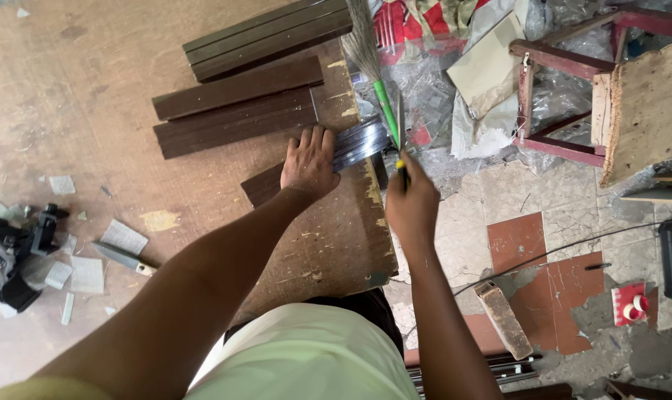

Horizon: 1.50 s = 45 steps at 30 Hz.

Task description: The person uses a metal file to smooth the edges of several dark rectangular metal bars on a wooden workbench. They repeatedly pick up a bar, file its edges, and place it back on the table, handling the items one at a time.

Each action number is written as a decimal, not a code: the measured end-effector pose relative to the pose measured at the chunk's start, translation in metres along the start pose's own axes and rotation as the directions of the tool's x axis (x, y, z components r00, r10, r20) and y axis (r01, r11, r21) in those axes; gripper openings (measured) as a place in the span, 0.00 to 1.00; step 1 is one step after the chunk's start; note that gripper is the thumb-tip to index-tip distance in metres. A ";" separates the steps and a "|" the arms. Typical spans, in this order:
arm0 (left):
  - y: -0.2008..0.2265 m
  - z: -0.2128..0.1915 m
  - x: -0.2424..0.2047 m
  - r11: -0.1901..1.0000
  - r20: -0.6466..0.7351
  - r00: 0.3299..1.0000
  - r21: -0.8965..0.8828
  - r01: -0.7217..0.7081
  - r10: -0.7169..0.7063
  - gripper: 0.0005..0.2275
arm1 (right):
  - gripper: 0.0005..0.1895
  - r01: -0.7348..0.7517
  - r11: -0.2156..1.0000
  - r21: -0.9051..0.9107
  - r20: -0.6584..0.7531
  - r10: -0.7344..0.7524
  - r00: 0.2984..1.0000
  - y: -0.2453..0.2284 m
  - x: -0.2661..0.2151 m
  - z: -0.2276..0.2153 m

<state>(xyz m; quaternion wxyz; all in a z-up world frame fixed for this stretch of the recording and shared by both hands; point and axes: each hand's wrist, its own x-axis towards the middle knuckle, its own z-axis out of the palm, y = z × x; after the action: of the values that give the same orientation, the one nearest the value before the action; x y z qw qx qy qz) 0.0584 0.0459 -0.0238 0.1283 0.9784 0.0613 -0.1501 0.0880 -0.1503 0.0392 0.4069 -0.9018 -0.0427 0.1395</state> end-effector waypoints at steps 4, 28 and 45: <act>0.000 0.001 0.000 0.999 -0.005 1.000 -0.036 0.006 -0.006 0.29 | 0.25 -0.322 0.947 0.019 0.163 0.315 0.935 -0.015 -0.031 -0.002; -0.002 0.006 -0.007 0.996 -0.052 0.999 -0.092 0.011 -0.016 0.29 | 0.22 -0.030 0.999 -0.026 -0.092 0.028 0.995 0.045 -0.059 -0.048; 0.060 -0.072 -0.077 0.677 -0.346 0.936 -0.704 -0.217 -0.060 0.31 | 0.20 0.242 0.960 -0.142 -0.283 -0.274 0.919 -0.085 -0.065 -0.092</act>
<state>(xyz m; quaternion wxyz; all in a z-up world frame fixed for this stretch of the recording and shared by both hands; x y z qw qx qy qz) 0.0150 0.0020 0.0806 0.5025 0.8570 0.0945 0.0645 0.0553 -0.1723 0.1750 0.3760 -0.9188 -0.1062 -0.0562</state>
